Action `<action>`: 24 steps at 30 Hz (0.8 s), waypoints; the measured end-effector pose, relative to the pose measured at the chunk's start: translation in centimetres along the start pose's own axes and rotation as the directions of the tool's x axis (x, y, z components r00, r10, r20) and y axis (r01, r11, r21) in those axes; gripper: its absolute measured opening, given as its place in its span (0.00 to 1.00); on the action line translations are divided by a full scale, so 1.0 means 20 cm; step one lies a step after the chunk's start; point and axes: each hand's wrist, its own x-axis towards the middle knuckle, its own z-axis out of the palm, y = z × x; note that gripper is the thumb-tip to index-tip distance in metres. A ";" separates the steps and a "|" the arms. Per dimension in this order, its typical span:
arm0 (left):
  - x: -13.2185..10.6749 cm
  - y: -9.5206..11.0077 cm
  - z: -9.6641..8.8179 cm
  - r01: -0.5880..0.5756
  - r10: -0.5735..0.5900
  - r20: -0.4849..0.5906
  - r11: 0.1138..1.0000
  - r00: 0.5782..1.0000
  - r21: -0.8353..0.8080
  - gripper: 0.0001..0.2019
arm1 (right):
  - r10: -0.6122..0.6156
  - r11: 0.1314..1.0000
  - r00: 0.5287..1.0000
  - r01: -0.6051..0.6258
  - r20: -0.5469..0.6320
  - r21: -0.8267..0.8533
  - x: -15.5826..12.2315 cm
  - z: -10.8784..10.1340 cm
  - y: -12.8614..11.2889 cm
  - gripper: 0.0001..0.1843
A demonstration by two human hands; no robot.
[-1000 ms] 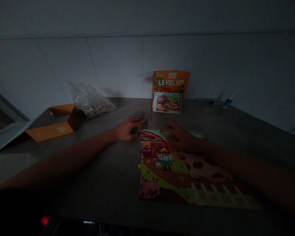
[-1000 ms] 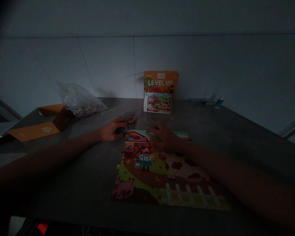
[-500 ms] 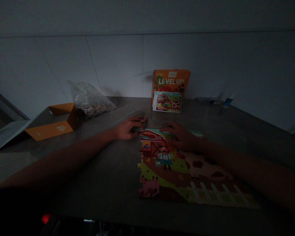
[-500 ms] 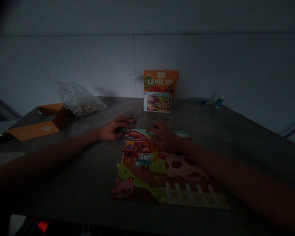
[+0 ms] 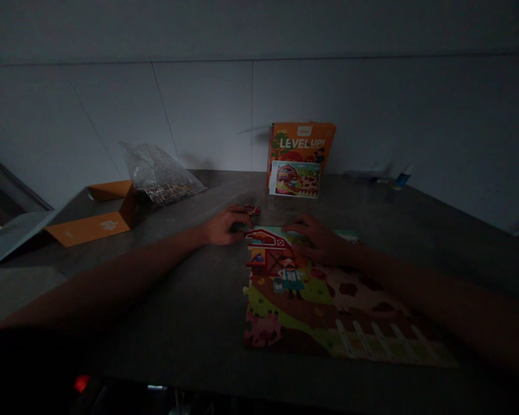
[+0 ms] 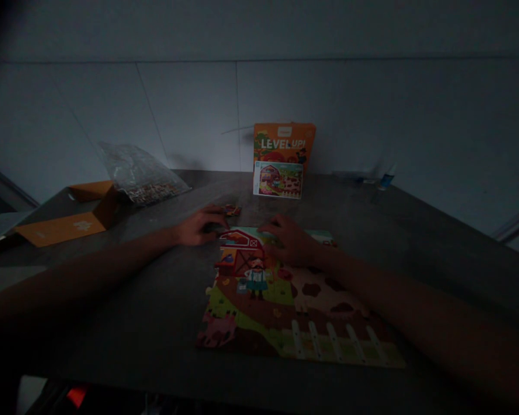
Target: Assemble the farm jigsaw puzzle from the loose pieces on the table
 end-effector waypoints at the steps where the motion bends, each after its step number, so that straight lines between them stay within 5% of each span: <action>1: 0.00 0.00 0.00 0.002 -0.002 0.004 1.000 1.000 0.000 0.13 | 0.000 1.000 1.000 0.000 0.001 -0.003 0.00 0.00 0.00 0.28; 14: 0.00 -0.01 0.02 0.018 -0.018 0.000 1.000 1.000 0.014 0.12 | 0.005 1.000 1.000 -0.005 -0.001 0.004 0.00 -0.01 -0.02 0.26; 24: 0.00 0.04 -0.01 -0.079 0.079 -0.030 0.997 0.996 0.020 0.10 | -0.004 1.000 1.000 0.004 -0.010 0.010 0.00 0.00 -0.01 0.26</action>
